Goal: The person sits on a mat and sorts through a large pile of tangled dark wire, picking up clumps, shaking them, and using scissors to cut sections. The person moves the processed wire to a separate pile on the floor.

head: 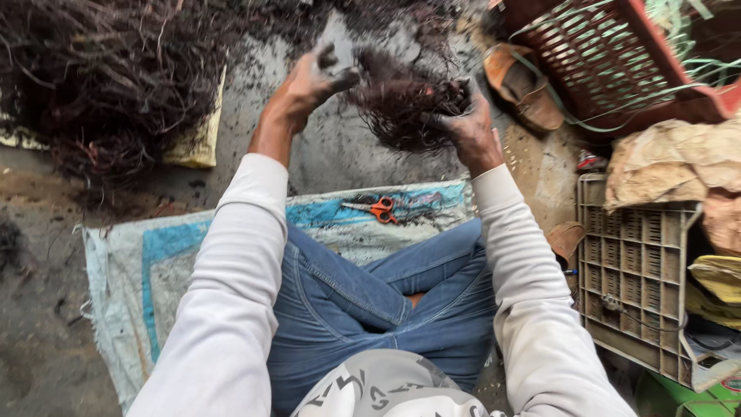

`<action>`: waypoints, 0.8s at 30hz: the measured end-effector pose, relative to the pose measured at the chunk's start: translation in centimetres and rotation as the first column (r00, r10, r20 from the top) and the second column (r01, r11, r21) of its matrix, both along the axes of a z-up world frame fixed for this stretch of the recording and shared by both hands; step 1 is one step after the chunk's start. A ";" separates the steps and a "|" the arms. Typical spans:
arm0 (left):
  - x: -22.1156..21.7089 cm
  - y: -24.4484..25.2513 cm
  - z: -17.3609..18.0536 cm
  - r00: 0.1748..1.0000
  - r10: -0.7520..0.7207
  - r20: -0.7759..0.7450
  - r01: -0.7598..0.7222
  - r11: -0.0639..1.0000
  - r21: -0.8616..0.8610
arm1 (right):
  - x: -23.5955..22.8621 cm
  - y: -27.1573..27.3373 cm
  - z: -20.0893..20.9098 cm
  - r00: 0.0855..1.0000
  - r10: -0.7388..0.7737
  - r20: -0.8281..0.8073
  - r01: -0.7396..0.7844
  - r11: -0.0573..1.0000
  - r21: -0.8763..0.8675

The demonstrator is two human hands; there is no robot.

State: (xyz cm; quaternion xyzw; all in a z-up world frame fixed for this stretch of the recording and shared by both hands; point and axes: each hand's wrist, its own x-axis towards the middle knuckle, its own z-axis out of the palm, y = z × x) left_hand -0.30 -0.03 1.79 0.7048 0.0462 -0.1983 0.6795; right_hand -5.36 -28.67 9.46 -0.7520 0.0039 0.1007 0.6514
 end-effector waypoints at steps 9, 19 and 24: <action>-4.3 -6.3 -2.1 0.990 0.010 -0.138 -0.100 0.738 -0.668 | -1.3 2.8 1.7 0.996 -0.092 -0.008 0.090 0.939 0.331; -3.4 -6.4 -5.8 0.925 0.131 -0.357 -0.321 0.772 -0.549 | -3.8 -1.3 -1.0 0.997 0.052 0.050 -0.042 0.982 -0.186; -3.2 -5.9 -6.2 0.848 0.171 -0.501 -0.419 0.796 -0.437 | -4.7 -1.9 -0.9 0.884 -0.329 0.333 0.452 0.784 -0.426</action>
